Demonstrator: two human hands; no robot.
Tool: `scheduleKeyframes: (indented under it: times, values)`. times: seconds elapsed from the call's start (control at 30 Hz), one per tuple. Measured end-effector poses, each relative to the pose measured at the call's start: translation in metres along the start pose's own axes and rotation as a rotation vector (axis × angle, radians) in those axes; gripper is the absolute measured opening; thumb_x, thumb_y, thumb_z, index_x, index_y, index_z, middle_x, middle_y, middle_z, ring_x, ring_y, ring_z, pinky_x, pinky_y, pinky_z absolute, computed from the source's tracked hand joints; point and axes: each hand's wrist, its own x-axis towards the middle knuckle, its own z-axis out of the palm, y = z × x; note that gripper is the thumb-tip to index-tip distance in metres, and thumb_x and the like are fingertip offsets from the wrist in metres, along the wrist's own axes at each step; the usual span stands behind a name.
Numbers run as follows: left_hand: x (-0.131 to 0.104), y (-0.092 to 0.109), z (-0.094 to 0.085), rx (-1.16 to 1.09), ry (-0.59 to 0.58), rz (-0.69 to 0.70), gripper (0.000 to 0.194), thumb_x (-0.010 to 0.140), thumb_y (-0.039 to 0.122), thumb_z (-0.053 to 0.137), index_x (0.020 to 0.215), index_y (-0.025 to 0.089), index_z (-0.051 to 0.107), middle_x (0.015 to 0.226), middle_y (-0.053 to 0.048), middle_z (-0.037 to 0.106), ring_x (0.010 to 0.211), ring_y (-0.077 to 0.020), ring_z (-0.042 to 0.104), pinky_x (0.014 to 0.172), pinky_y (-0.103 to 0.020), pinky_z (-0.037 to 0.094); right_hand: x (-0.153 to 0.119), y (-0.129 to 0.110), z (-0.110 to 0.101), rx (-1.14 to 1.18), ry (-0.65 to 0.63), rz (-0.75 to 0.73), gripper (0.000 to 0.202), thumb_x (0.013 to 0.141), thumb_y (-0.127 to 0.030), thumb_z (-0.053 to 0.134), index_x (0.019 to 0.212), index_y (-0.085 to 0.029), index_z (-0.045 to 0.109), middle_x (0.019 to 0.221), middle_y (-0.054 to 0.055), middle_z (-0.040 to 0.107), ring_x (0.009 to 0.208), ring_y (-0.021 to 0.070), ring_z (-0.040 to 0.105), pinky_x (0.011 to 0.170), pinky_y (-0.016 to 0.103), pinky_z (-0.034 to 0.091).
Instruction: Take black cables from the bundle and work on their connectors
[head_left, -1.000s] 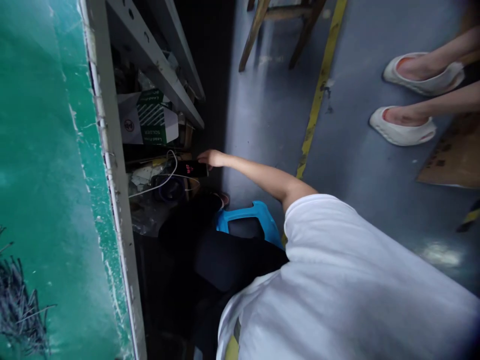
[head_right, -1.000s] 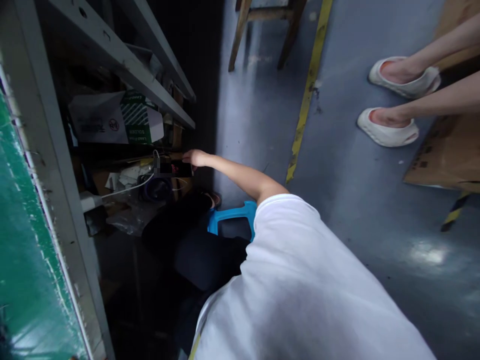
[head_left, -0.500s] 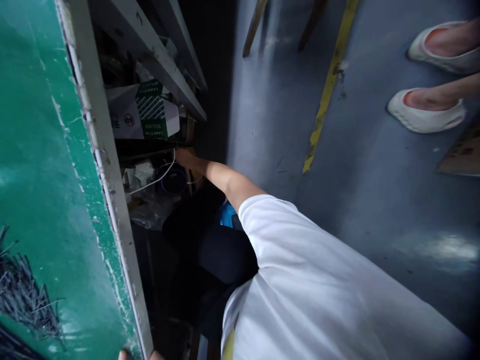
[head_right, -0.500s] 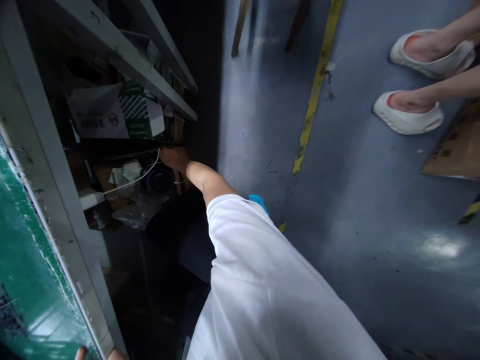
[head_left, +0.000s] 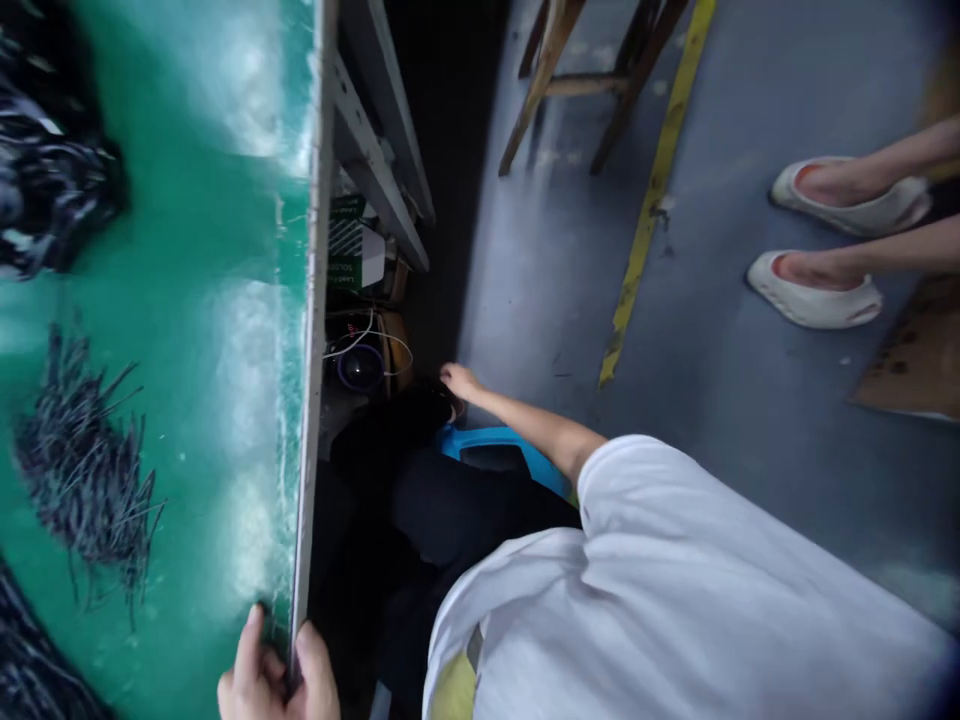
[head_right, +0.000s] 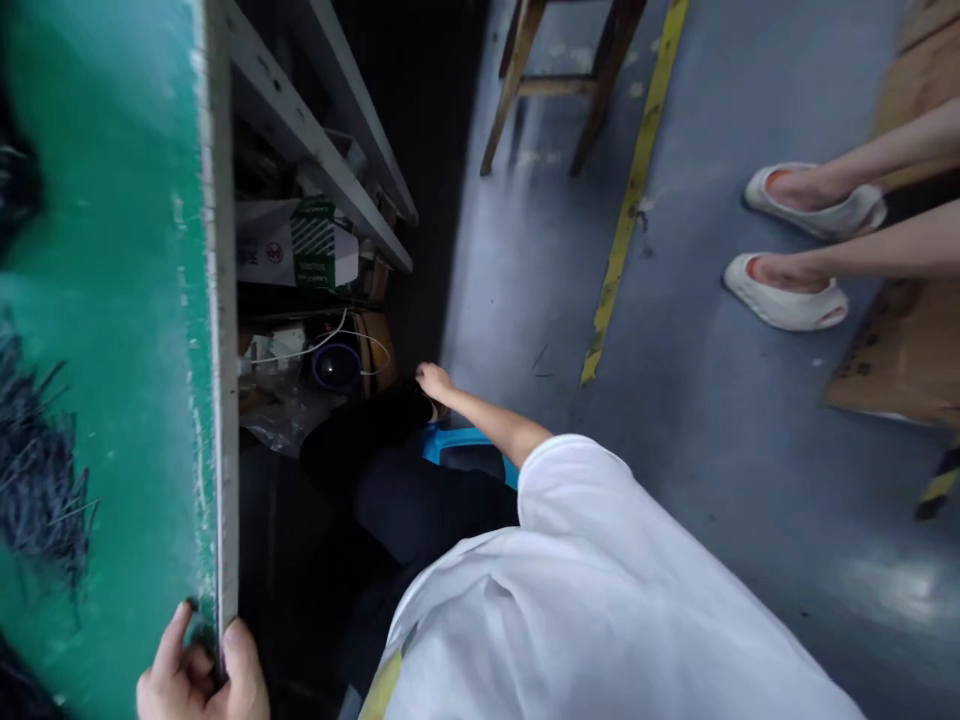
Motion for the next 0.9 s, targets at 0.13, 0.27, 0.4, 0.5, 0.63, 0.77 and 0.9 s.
scheduleKeyframes:
  times: [0.13, 0.27, 0.4, 0.5, 0.63, 0.77, 0.9]
  values:
    - [-0.004, 0.006, 0.01, -0.013, 0.155, 0.04, 0.045, 0.088, 0.037, 0.059, 0.125, 0.011, 0.059, 0.062, 0.002, 0.046, 0.056, -0.0173, 0.046, 0.055, -0.03, 0.04, -0.072, 0.007, 0.009, -0.077, -0.213, -0.037, 0.03, 0.095, -0.036, 0.055, 0.116, -0.016, 0.059, 0.118, 0.009, 0.059, 0.101, 0.0187, 0.06, 0.088, 0.038, 0.053]
    - [-0.008, 0.002, 0.008, -0.251, 0.117, 0.13, 0.035, 0.091, 0.031, 0.055, 0.121, 0.014, 0.06, 0.068, 0.002, 0.048, 0.058, -0.014, 0.05, 0.058, -0.026, 0.043, -0.132, -0.021, 0.005, -0.199, -0.338, -0.214, 0.02, 0.094, -0.03, 0.055, 0.105, -0.017, 0.064, 0.109, 0.008, 0.063, 0.099, 0.0184, 0.061, 0.09, 0.038, 0.051]
    - [-0.023, -0.008, -0.013, -0.608, -0.065, 0.208, 0.028, 0.096, 0.027, 0.047, 0.119, 0.018, 0.059, 0.074, 0.0, 0.055, 0.063, -0.0137, 0.053, 0.062, -0.025, 0.045, -0.192, -0.083, -0.02, -0.323, -0.52, -0.464, 0.021, 0.091, -0.023, 0.049, 0.095, -0.016, 0.068, 0.091, 0.007, 0.069, 0.086, 0.0186, 0.066, 0.082, 0.032, 0.052]
    - [-0.05, -0.016, -0.032, -0.719, -0.12, 0.277, 0.027, 0.096, 0.025, 0.046, 0.12, 0.02, 0.058, 0.079, -0.001, 0.06, 0.069, -0.015, 0.056, 0.068, -0.027, 0.047, -0.249, -0.148, -0.042, -0.346, -0.885, -0.606, 0.026, 0.091, -0.029, 0.047, 0.097, -0.014, 0.067, 0.084, 0.005, 0.07, 0.075, 0.0153, 0.067, 0.072, 0.026, 0.052]
    - [-0.089, -0.046, -0.05, -0.716, -0.054, 0.236, 0.028, 0.096, 0.023, 0.048, 0.122, 0.02, 0.057, 0.084, -0.003, 0.064, 0.08, -0.0178, 0.06, 0.075, -0.029, 0.048, -0.307, -0.243, -0.035, -0.388, -0.903, -0.88, 0.03, 0.093, -0.036, 0.047, 0.096, -0.015, 0.068, 0.085, 0.006, 0.069, 0.074, 0.014, 0.065, 0.072, 0.025, 0.05]
    - [-0.116, -0.129, -0.058, -0.54, 0.289, -0.151, 0.034, 0.095, 0.026, 0.049, 0.127, 0.02, 0.052, 0.105, -0.008, 0.064, 0.096, -0.0221, 0.059, 0.09, -0.037, 0.047, -0.324, -0.323, 0.038, -0.591, -0.682, -1.25, 0.027, 0.095, -0.035, 0.046, 0.098, -0.019, 0.068, 0.089, 0.005, 0.068, 0.082, 0.0152, 0.063, 0.076, 0.027, 0.046]
    - [-0.148, -0.219, -0.037, -0.355, 0.301, -0.606, 0.042, 0.092, 0.031, 0.053, 0.13, 0.014, 0.051, 0.116, -0.016, 0.06, 0.108, -0.0309, 0.056, 0.097, -0.048, 0.043, -0.336, -0.372, 0.142, -0.805, -0.655, -1.597, 0.023, 0.095, -0.022, 0.046, 0.103, -0.019, 0.068, 0.1, 0.005, 0.067, 0.092, 0.0171, 0.062, 0.084, 0.029, 0.045]
